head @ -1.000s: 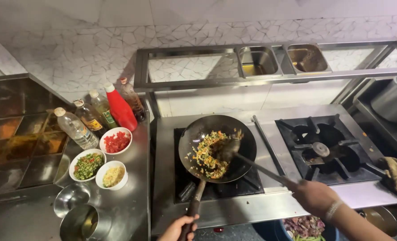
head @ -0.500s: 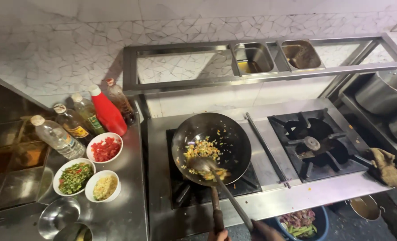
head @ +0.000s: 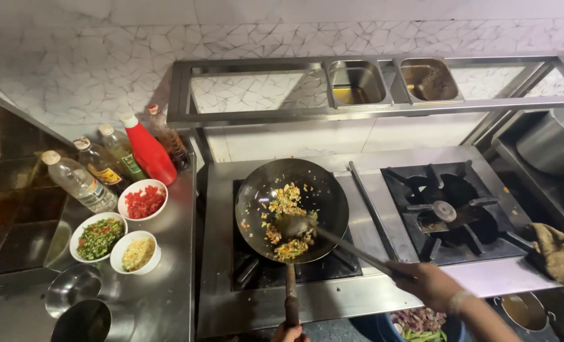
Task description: The person pours oil from a metal pitcher into a wok, cracks an egg into it, and scrambles the egg with a ladle. They add chopped vegetables from a tray, stir-fry the mixture, then add rice and toss and stir it together in the wok.
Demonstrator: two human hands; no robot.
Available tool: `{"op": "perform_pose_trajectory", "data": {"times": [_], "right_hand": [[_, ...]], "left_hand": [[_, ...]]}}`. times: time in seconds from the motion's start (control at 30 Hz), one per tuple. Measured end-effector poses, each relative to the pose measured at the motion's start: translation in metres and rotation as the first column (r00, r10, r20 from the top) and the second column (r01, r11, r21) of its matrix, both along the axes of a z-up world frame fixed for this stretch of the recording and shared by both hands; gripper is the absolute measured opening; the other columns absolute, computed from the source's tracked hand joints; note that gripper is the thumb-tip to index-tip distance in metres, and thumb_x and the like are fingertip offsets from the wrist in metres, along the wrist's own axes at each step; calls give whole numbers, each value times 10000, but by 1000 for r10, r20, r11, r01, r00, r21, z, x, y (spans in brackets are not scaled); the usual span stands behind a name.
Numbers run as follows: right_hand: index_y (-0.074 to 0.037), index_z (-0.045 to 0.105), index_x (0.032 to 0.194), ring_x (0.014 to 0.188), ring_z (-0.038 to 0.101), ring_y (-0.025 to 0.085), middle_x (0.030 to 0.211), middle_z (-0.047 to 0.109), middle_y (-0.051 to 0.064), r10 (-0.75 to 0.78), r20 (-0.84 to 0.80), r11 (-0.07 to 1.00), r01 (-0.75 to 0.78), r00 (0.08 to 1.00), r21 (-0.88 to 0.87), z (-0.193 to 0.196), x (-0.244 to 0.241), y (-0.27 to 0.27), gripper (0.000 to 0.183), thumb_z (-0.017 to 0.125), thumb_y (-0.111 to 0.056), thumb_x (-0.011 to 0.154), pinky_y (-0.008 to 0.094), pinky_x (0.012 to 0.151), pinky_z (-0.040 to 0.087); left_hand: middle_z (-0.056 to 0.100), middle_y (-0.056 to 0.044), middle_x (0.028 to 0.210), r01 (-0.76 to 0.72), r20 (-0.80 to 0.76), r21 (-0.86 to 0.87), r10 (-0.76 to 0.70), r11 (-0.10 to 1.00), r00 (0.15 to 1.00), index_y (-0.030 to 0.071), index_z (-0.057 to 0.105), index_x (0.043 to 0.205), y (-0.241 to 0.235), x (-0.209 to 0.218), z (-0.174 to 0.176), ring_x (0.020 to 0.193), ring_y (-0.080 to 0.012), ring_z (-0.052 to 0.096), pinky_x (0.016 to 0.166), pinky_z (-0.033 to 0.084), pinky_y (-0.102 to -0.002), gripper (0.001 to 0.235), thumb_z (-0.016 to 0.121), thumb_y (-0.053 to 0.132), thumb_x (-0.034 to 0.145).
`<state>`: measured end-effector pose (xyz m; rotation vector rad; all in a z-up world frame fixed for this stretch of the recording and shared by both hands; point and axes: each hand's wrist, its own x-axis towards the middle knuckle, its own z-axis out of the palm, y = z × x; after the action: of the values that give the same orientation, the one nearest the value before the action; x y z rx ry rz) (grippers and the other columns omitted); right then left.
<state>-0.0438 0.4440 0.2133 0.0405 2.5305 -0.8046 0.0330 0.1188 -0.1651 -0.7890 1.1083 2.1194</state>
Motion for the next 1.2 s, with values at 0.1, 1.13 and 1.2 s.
{"op": "perform_pose_trajectory", "data": {"times": [0.1,1.13,1.2], "right_hand": [[-174,596,1424,877,753,244,1019,774,180,95,-258,991,-67,961,117,-29,-14,-43,501,688,-203,933,370,835,590],[-405,394,1538,808,709,373,1064,668,174,383,-206,859,-265,900,438,-2,-30,-52,590,540,-369,967,501,729,594],[-377,330,1555,778,707,393,1071,661,178,293,-247,888,-167,924,429,-57,-17,-47,612,522,-342,976,525,694,593]], "left_hand": [[679,-209,863,-7,-20,-12,7,1000,1000,-72,504,1378,-6,-11,26,688,-270,686,659,574,-418,554,641,137,884],[678,-159,851,90,-91,3,-90,996,992,18,681,1253,-35,-14,24,723,-214,664,711,553,-377,408,678,211,892],[673,-163,842,95,-32,18,-95,995,995,16,683,1236,-17,-22,-15,709,-216,656,697,541,-372,396,702,221,898]]}}
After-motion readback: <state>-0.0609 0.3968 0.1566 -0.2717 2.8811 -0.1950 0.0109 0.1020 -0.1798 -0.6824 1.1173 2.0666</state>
